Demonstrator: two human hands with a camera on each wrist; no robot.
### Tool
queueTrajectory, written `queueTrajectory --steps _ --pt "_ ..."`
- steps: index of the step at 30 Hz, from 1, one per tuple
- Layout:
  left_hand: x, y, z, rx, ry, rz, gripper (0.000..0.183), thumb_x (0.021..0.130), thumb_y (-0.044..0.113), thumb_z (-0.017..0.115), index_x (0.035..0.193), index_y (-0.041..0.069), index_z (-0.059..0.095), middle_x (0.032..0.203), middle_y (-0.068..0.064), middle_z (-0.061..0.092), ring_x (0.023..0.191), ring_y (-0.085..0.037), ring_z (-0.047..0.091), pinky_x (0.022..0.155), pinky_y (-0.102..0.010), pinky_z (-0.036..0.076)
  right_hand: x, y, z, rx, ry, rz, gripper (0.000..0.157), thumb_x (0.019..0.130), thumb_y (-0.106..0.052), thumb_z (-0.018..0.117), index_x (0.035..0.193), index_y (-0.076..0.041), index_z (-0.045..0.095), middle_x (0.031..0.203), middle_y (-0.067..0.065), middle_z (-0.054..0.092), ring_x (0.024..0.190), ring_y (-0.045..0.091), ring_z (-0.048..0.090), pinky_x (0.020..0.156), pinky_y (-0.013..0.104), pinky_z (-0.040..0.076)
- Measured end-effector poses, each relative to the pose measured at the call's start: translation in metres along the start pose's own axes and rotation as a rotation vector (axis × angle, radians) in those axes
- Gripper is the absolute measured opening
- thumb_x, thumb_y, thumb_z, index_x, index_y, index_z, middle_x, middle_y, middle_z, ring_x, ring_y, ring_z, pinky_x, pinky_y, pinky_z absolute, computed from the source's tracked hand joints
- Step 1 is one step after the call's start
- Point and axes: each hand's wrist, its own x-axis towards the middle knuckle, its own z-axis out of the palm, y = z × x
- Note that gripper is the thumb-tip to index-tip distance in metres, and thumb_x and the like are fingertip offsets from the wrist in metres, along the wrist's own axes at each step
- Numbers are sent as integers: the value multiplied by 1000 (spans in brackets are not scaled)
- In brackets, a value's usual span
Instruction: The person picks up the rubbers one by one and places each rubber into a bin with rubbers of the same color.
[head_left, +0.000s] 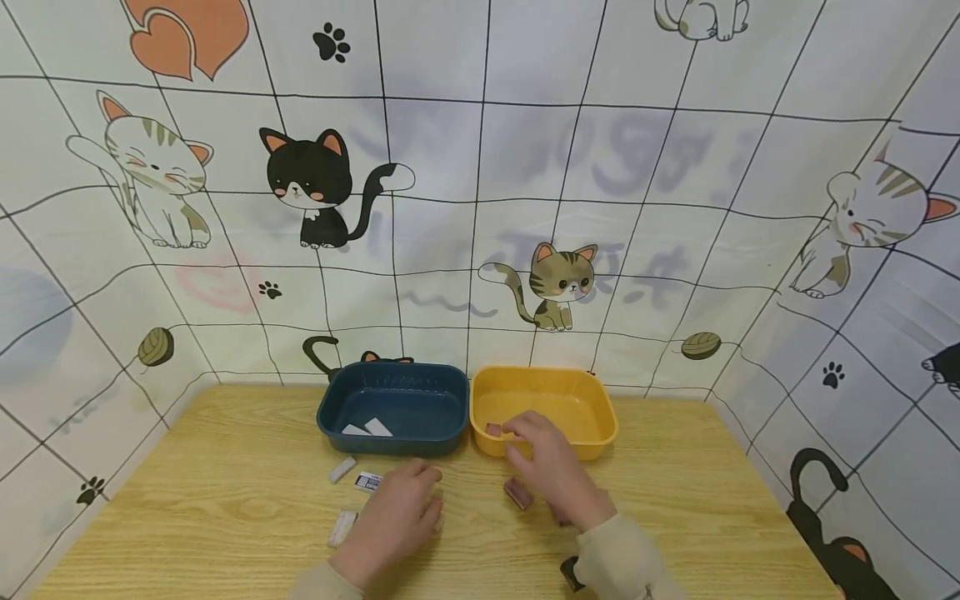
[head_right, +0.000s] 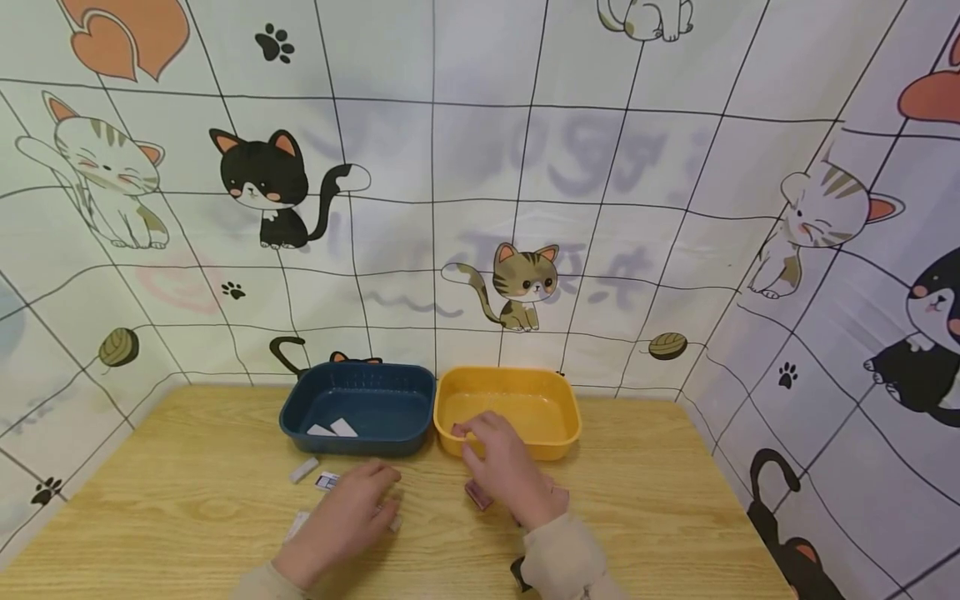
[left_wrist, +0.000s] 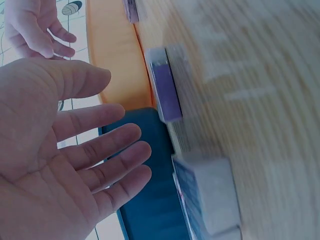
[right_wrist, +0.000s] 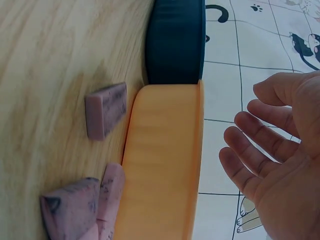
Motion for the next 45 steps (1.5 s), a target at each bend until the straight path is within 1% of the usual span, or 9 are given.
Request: queueTrajectory --steps 5,9,13,17,22,26,29,40,45 --pt "-1 -7 -2 8 2 -57 22 86 10 77 104 0 72 101 -10 66 92 -28 65 83 -47 56 -6 -5 3 27 -8 -1 31 93 -3 71 122 -15 75 116 0 69 110 17 64 97 43 55" --pt "-3 -15 -2 55 51 -73 21 82 9 79 100 1 72 96 -10 65 88 -28 63 80 -47 55 -11 -8 7 24 -2 -8 26 92 -4 73 118 -9 74 114 1 69 108 17 64 95 41 56" --pt "-5 -24 -2 100 109 -73 20 77 6 78 95 2 72 90 -9 64 82 -28 61 75 -45 53 -14 -10 10 17 6 -16 24 91 -6 75 115 -10 74 113 0 68 108 17 64 93 40 57" --pt "-7 -31 -4 124 123 -100 17 76 5 77 92 2 72 86 -9 63 77 -27 58 71 -44 52 -17 -11 12 1 14 -45 23 90 -6 76 113 -10 74 112 1 68 106 16 65 90 37 58" --pt "-9 -35 -7 124 105 -173 15 79 6 78 93 1 72 85 -9 61 77 -25 57 68 -45 51 -20 -13 16 -26 13 -89 23 90 -4 75 112 -9 74 112 2 68 104 19 65 82 33 58" --pt "-10 -37 -8 133 77 -237 18 81 11 79 95 1 73 87 -11 61 79 -26 57 68 -47 51 -23 -17 19 7 -15 -83 23 91 -4 73 114 -8 73 115 5 68 89 20 67 72 26 57" --pt "-10 -39 -9 144 50 -282 24 82 15 81 98 0 73 91 -13 61 83 -28 57 71 -50 52 -25 -18 21 45 -44 -68 22 93 -4 71 114 -9 72 116 6 67 78 17 62 64 21 53" --pt "-3 -42 -8 147 -27 -362 34 82 24 83 99 -2 71 91 -15 58 81 -30 54 70 -50 52 -29 -24 26 26 -32 -100 23 91 -5 74 113 -10 72 114 3 66 84 18 57 69 21 51" --pt "-1 -43 -7 140 -22 -365 33 79 25 83 95 -2 71 89 -15 58 79 -32 54 67 -50 50 -30 -24 27 5 -33 -118 23 91 -6 75 113 -11 72 113 2 67 88 16 58 76 27 54"
